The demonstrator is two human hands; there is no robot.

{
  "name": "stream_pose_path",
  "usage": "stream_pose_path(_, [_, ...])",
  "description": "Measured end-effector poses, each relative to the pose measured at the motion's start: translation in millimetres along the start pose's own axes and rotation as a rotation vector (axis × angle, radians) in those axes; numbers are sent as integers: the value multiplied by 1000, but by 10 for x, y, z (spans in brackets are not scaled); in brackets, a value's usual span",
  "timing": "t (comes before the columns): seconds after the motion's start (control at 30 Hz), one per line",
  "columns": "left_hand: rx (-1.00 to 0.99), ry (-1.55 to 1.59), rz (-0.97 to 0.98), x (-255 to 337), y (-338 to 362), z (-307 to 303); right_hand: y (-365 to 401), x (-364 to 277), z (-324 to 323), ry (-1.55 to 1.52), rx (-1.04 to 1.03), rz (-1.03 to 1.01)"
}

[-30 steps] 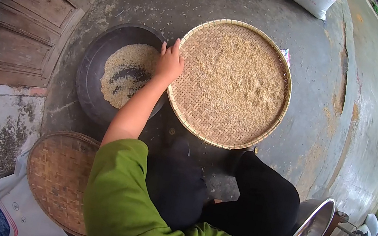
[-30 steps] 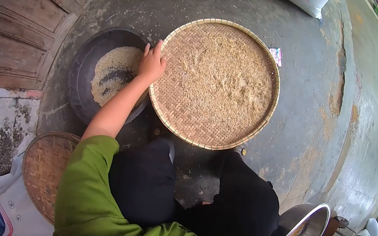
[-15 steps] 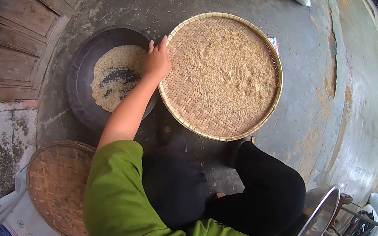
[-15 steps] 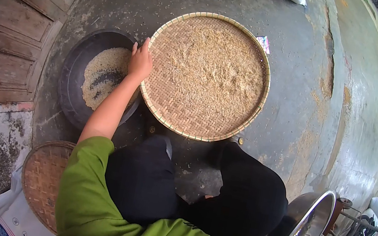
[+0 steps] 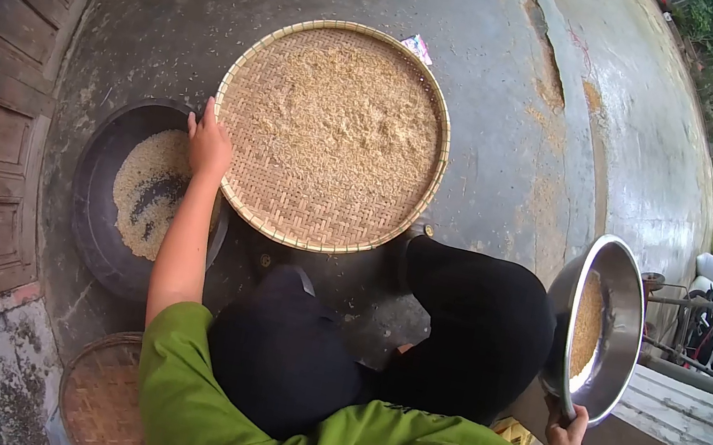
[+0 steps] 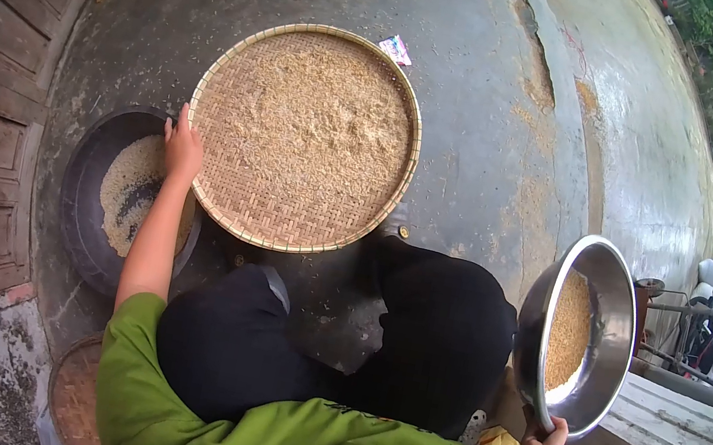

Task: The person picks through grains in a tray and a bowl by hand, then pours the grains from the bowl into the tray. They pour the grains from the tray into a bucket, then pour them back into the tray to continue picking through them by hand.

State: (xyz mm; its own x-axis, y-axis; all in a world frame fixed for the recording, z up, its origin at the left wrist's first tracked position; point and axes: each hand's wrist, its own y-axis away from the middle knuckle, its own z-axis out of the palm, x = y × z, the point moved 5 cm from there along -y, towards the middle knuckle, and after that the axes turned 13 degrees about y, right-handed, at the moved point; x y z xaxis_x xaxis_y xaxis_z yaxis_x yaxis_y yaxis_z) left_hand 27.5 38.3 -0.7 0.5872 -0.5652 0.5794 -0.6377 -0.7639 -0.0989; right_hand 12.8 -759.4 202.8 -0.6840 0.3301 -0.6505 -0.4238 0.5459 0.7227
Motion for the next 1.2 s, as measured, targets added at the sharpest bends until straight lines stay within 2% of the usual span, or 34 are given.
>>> stream_pose_path(0.03, [-9,8,1,-8,-8,5,-162,-50,-36,16,-55,43])
stream_pose_path(0.1, [-21,-12,7,-55,-12,-19,-228,-186,196,-25,17,-90])
stream_pose_path(0.17, [-36,-8,4,-21,-13,38,-423,-347,348,48,-37,-201])
stream_pose_path(0.2, [-35,10,-1,-44,-19,38,-271,-429,600,51,-44,-252])
stream_pose_path(0.27, [41,4,128,-151,-82,122,-437,-586,823,102,-66,-302])
stream_pose_path(0.3, [39,15,141,55,-45,79,-447,-697,997,124,-121,-345])
stream_pose_path(0.37, [73,-306,141,583,108,-206,-422,-814,1422,185,-199,-401])
stream_pose_path(0.43, [15,-110,317,814,83,-159,-421,-940,1813,270,-254,-441])
stream_pose_path(0.5, [-368,490,166,1130,95,50,-478,-1029,2200,355,-339,-466])
stream_pose_path(0.53, [-579,735,-14,1229,170,272,-467,-1042,2371,366,-369,-465])
stream_pose_path(0.6, [-906,1075,-314,1739,493,302,-322,-1036,2783,437,-458,-459])
stream_pose_path(0.63, [-1043,1253,-400,1920,655,357,-194,-1021,2963,450,-488,-478])
stream_pose_path(0.7, [-1184,1371,-402,2243,862,447,-162,-1001,3222,499,-549,-495])
stream_pose_path(0.77, [-1027,1441,-500,2536,974,305,-146,-966,3438,531,-600,-519])
stream_pose_path(0.8, [-853,1481,-471,2469,912,417,-134,-949,3511,518,-627,-525])
stream_pose_path(0.87, [-797,1467,-401,2401,841,347,-151,-917,3579,565,-667,-530])
stream_pose_path(0.93, [-656,1411,-403,2289,797,416,-182,-874,3640,596,-672,-526])
stream_pose_path(1.03, [-621,1333,-405,2254,784,302,-19,-731,3712,619,-710,-518])
stream_pose_path(1.2, [-570,1396,-442,2072,756,431,-84,-649,3786,665,-720,-524])
